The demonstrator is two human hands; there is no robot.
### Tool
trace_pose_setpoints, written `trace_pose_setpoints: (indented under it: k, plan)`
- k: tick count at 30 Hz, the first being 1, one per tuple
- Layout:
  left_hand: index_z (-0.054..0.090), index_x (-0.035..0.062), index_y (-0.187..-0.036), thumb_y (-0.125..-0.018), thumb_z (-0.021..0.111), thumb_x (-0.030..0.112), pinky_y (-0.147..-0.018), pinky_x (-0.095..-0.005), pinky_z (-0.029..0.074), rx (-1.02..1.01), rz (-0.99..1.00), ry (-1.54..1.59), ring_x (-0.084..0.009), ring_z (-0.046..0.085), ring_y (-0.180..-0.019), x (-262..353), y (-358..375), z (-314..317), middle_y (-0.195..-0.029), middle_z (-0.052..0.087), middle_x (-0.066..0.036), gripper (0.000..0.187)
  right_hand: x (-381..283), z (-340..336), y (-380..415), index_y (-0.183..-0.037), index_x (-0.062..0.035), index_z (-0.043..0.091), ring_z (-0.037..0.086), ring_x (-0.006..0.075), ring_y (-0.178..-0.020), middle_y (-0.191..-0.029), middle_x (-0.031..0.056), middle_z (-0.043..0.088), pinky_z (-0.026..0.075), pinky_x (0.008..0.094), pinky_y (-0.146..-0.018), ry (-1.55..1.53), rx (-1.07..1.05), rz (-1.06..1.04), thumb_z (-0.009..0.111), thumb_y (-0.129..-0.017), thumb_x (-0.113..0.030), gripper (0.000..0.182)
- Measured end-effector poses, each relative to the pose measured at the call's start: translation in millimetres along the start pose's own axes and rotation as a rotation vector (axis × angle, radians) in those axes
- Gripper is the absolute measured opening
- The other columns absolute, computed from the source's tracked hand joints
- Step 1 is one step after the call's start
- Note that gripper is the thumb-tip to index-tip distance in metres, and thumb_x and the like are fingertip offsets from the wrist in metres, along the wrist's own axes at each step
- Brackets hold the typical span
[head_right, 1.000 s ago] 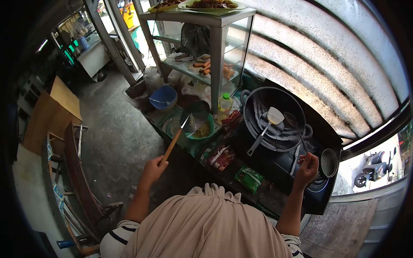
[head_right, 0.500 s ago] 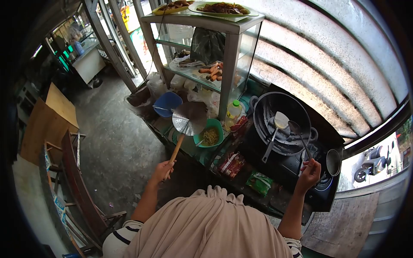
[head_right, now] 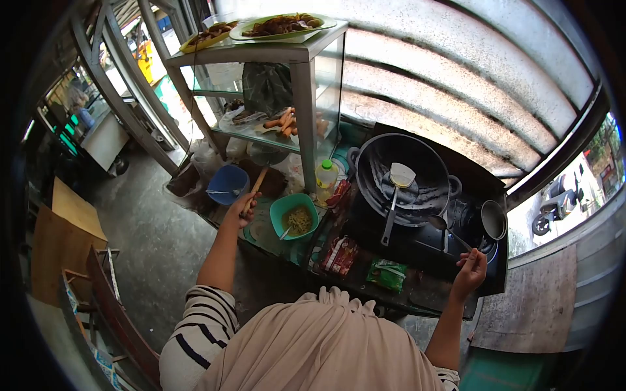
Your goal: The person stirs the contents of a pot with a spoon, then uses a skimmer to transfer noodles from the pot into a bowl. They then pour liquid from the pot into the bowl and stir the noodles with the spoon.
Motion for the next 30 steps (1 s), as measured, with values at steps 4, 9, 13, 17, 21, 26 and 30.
trace_pose_setpoints:
  k: [4, 9, 13, 17, 21, 26, 30]
  plan:
    - [0.064, 0.0196, -0.103, -0.092, 0.061, 0.035, -0.038, -0.0166, 0.035, -0.059, -0.071, 0.044, -0.0033, 0.048, -0.047, 21, -59, 15, -0.067, 0.056, 0.009, 0.02, 47, -48, 6, -0.082, -0.0117, 0.057, 0.051, 0.0061, -0.053, -0.071, 0.0002, 0.062, 0.038, 0.0188, -0.047, -0.254, 0.237, 0.456, 0.06, -0.095, -0.027, 0.02]
    - [0.065, 0.0189, -0.099, -0.092, 0.059, 0.036, -0.038, -0.0177, 0.039, -0.028, -0.132, 0.032, -0.006, 0.051, -0.046, 38, -99, 22, -0.069, 0.059, 0.008, 0.02, 62, -99, 25, -0.083, -0.0166, 0.056, 0.052, 0.008, -0.053, -0.071, -0.001, 0.062, 0.035, 0.0203, -0.045, -0.446, 0.381, 0.569, 0.063, -0.092, -0.029, 0.017]
    - [0.061, 0.0094, -0.108, -0.094, 0.048, 0.044, -0.045, -0.022, 0.049, -0.023, -0.131, 0.219, -0.0104, 0.061, -0.061, 45, -112, 16, -0.086, 0.067, 0.0, 0.039, 82, -131, 48, -0.085, -0.0158, 0.058, 0.05, 0.0077, -0.055, -0.072, -0.0024, 0.062, 0.035, 0.0232, -0.047, -0.579, 0.427, 0.678, 0.062, -0.092, -0.026, 0.013]
    - [0.056, 0.003, -0.116, -0.094, 0.041, 0.05, -0.062, -0.0311, 0.056, 0.073, -0.109, 0.344, -0.0264, 0.066, -0.088, 23, -107, 4, -0.104, 0.066, -0.012, 0.054, 118, -145, 71, -0.082, -0.0146, 0.06, 0.049, 0.0067, -0.057, -0.073, -0.0069, 0.062, 0.036, 0.0255, -0.049, -0.859, 0.495, 0.913, 0.058, -0.093, -0.026, 0.016]
    - [0.044, 0.0054, -0.13, -0.094, 0.04, 0.051, -0.077, -0.0421, 0.055, 0.044, -0.094, 0.571, -0.0346, 0.063, -0.098, 4, -92, 3, -0.107, 0.065, -0.016, 0.059, 120, -132, 67, -0.09, -0.0154, 0.06, 0.052, 0.0063, -0.062, -0.085, -0.0064, 0.066, 0.038, 0.0255, -0.052, -0.914, 0.332, 0.915, 0.057, -0.095, -0.02, 0.007]
    - [0.029, 0.0143, -0.143, -0.093, 0.044, 0.052, -0.09, -0.0458, 0.048, 0.084, -0.013, 0.515, -0.0348, 0.058, -0.107, -13, -69, 3, -0.115, 0.061, -0.013, 0.065, 109, -103, 59, -0.098, -0.0179, 0.06, 0.057, 0.0113, -0.076, -0.099, -0.0015, 0.066, 0.044, 0.0283, -0.065, -0.855, 0.064, 0.932, 0.056, -0.094, -0.014, 0.006]
    - [0.024, 0.0198, -0.148, -0.092, 0.048, 0.053, -0.093, -0.044, 0.044, 0.125, 0.09, 0.44, -0.0324, 0.055, -0.113, -17, -51, 3, -0.123, 0.058, -0.005, 0.07, 176, -105, 55, -0.088, -0.0178, 0.057, 0.055, 0.0135, -0.066, -0.082, -0.0011, 0.059, 0.045, 0.0335, -0.063, -0.809, -0.062, 1.161, 0.05, -0.086, -0.011, 0.01]
Point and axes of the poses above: each hand's wrist, its own y-axis away from the middle knuckle, its own z-axis out of the palm, x = y × z, the point moved 6 cm from there along -y, towards the middle knuckle
